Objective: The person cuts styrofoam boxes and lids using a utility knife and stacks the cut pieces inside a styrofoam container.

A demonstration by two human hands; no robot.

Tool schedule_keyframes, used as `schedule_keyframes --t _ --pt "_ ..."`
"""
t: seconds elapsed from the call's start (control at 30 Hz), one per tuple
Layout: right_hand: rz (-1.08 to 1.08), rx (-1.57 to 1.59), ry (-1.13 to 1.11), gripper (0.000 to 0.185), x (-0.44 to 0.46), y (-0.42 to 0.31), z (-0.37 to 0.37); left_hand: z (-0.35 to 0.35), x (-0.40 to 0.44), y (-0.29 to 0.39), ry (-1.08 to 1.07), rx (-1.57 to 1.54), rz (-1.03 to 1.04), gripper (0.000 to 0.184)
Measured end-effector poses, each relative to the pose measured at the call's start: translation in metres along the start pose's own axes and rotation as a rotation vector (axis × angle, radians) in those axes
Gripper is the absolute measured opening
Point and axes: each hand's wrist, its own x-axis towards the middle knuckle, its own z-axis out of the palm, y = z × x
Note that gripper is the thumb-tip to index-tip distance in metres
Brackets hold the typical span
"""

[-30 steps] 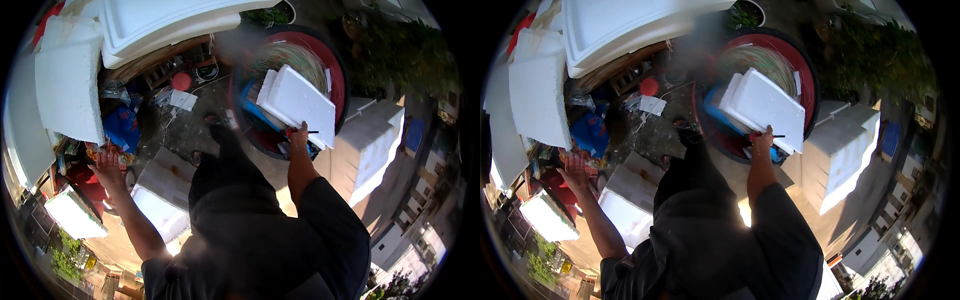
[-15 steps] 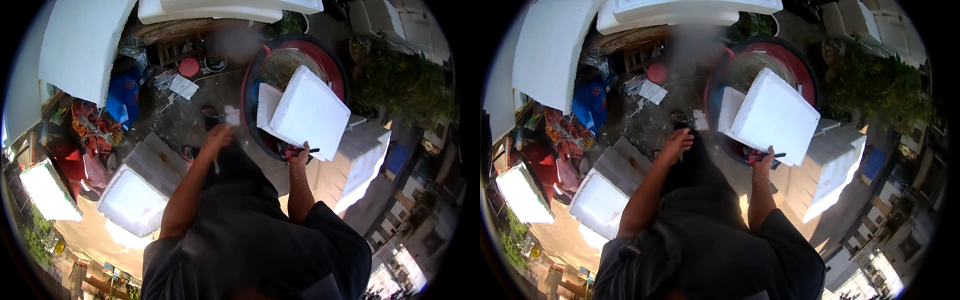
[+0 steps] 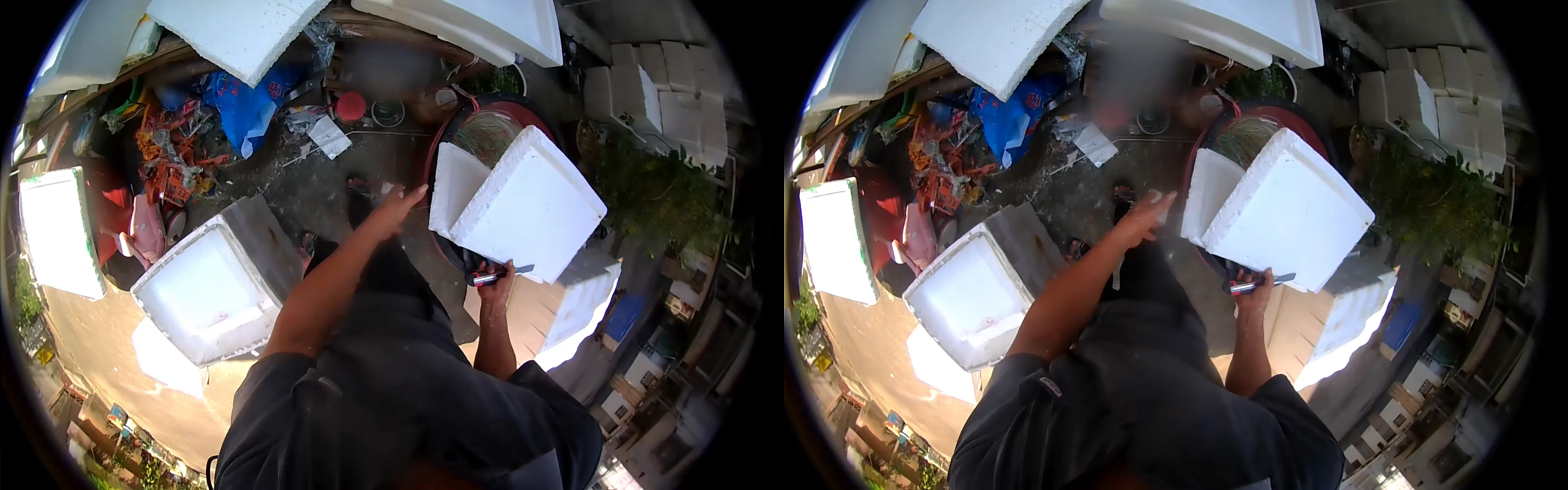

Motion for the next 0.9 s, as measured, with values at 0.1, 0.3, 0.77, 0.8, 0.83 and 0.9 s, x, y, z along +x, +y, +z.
schedule_keyframes --t 0.1,0.3,0.77,0.8,0.83,0.9 --pt "0.055 -0.054 -0.097 0.029 -0.009 0.014 -0.011 0.020 -0.006 -0.019 -0.166 -0.368 0.086 0.070" --pt "0.142 -0.145 -0.206 0.033 -0.010 0.032 0.005 -0.011 -0.021 -0.055 -0.161 -0.517 0.286 0.053" --pt "0.452 -0.876 -0.468 0.025 -0.061 0.142 0.119 -0.143 -0.167 -0.158 0.519 -0.227 0.542 0.062" --pt "0.460 -0.950 -0.478 0.023 -0.064 0.154 0.124 -0.150 -0.177 -0.168 0.562 -0.272 0.543 0.062" --pt "0.458 -1.022 -0.483 0.021 -0.065 0.164 0.130 -0.154 -0.187 -0.181 0.595 -0.317 0.546 0.063" --pt "0.411 -1.169 -0.473 0.021 -0.080 0.185 0.142 -0.162 -0.198 -0.207 0.658 -0.396 0.569 0.064"
